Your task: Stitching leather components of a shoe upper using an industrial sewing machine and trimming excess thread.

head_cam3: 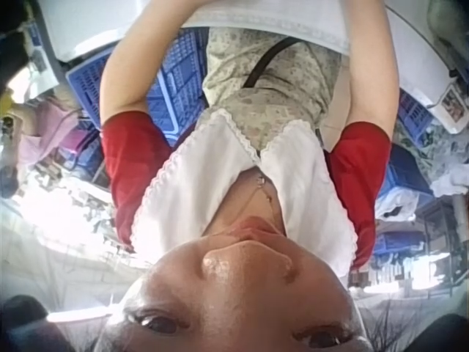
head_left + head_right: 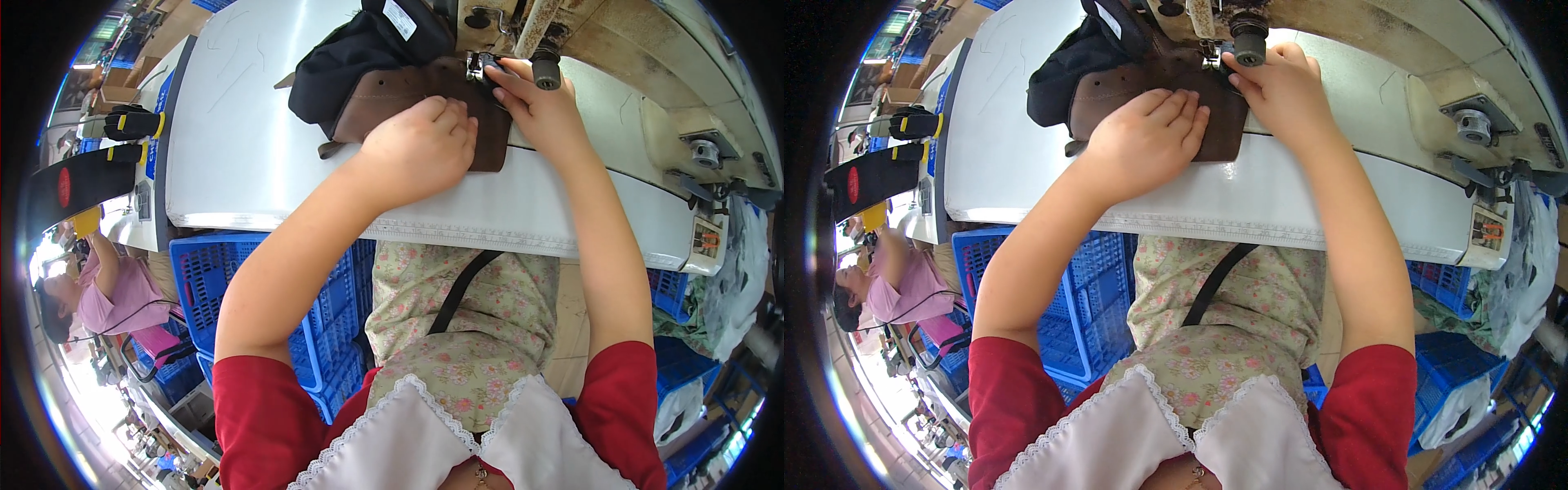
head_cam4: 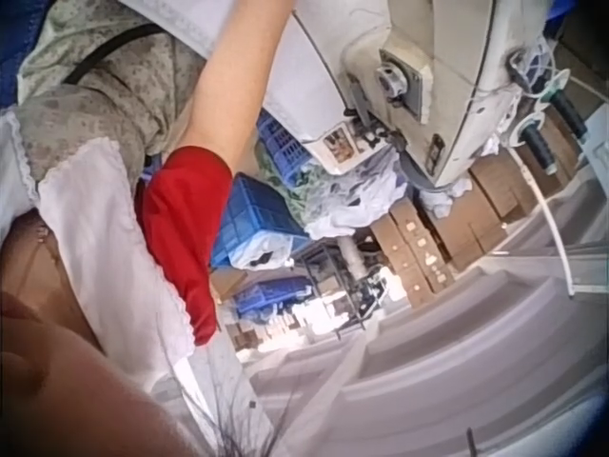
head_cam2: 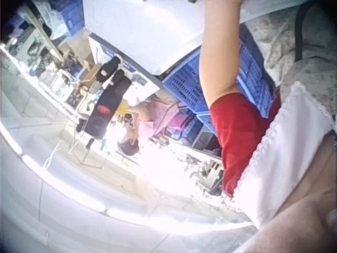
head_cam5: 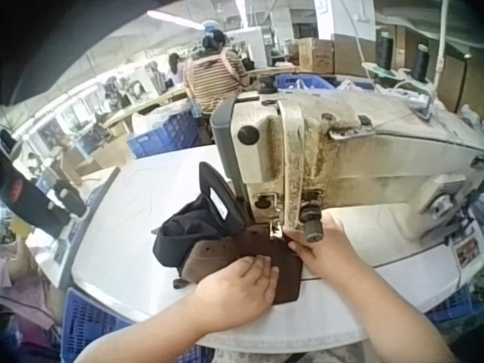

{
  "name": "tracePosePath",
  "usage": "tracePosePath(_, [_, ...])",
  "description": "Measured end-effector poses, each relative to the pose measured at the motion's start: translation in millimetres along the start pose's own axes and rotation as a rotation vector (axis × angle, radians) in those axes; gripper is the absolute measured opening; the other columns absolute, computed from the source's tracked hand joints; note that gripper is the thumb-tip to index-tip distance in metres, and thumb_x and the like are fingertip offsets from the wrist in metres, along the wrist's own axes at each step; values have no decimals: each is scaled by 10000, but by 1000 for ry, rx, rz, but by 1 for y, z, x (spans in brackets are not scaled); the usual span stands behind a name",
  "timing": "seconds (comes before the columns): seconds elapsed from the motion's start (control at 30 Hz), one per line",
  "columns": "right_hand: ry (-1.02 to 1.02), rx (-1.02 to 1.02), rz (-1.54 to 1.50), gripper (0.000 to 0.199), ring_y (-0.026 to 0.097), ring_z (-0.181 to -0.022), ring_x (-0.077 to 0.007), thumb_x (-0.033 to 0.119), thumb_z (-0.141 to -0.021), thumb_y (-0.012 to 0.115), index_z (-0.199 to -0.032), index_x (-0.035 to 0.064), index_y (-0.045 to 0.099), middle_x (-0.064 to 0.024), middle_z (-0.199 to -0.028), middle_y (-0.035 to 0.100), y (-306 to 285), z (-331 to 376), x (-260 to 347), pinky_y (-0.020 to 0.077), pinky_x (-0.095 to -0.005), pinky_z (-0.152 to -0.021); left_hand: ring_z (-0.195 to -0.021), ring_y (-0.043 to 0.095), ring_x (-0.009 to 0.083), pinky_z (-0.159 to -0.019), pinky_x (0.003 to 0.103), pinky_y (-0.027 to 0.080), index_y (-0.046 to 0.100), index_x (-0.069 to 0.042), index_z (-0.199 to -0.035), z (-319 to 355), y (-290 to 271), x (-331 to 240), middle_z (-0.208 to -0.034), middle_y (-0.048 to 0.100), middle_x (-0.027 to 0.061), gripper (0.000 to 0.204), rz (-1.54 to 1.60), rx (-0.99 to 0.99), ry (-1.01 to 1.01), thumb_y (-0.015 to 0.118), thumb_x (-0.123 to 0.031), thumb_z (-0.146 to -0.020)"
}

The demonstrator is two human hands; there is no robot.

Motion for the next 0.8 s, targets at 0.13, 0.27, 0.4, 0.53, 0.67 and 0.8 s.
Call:
tracePosePath(0.13, [40, 23, 22, 231, 554, -923, -248, 267, -871, 685, -1093, 246, 743, 18, -857, 667, 1, 1, 2, 424, -384, -813, -1080, 653, 227, -963, 342, 495, 664, 6, -1092, 3, 3, 3, -1096, 701, 109, 376, 12, -23, 8, 587, -156, -761])
tracePosePath(0.27, [28, -2, 20, 234, 554, -919, -247, 272, -871, 684, -1096, 246, 742, 19, -846, 664, 1, 1, 4, 425, -382, -812, -1084, 651, 229, -968, 342, 493, 663, -1, -1097, 3, 3, 5, -1104, 699, 107, 373, 35, -17, 10, 586, -153, -765])
tracePosePath(0.4, [46, 5, 8, 215, 562, -916, -238, 257, -855, 700, -1063, 237, 753, 15, -848, 671, -2, 1, 3, 434, -381, -815, -1094, 643, 228, -991, 348, 479, 663, -7, -1106, 2, 3, 9, -1125, 693, 101, 381, 36, 5, 8, 586, -157, -765])
tracePosePath(0.53, [-48, 17, -137, 182, 585, -898, -230, 214, -829, 712, -1003, 200, 761, 7, -845, 677, -11, 0, 2, 463, -396, -813, -1105, 631, 217, -1025, 351, 455, 669, -23, -1112, 1, -1, 7, -1139, 688, 99, 388, 23, 39, -8, 588, -162, -758])
tracePosePath(0.67, [-74, 61, -120, 178, 599, -889, -232, 185, -817, 711, -989, 176, 757, 0, -851, 683, -19, -3, 4, 479, -401, -805, -1118, 618, 202, -1056, 349, 426, 679, -45, -1103, -2, -5, -7, -1144, 685, 95, 384, 38, 24, -221, 582, -163, -750])
tracePosePath(0.8, [-69, 104, -111, 185, 604, -896, -232, 166, -817, 706, -996, 168, 755, -9, -869, 690, -18, -4, 3, 482, -386, -799, -1134, 611, 197, -1061, 346, 420, 675, -50, -1105, 4, 3, -7, -1155, 683, 86, 380, 35, -29, -225, 572, -158, -755])
Point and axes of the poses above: each hand's wrist, its own z-axis away from the middle knuckle, its own y-axis out of the palm, x = y × z, the point moved 1 cm from there along -z, towards the middle knuckle
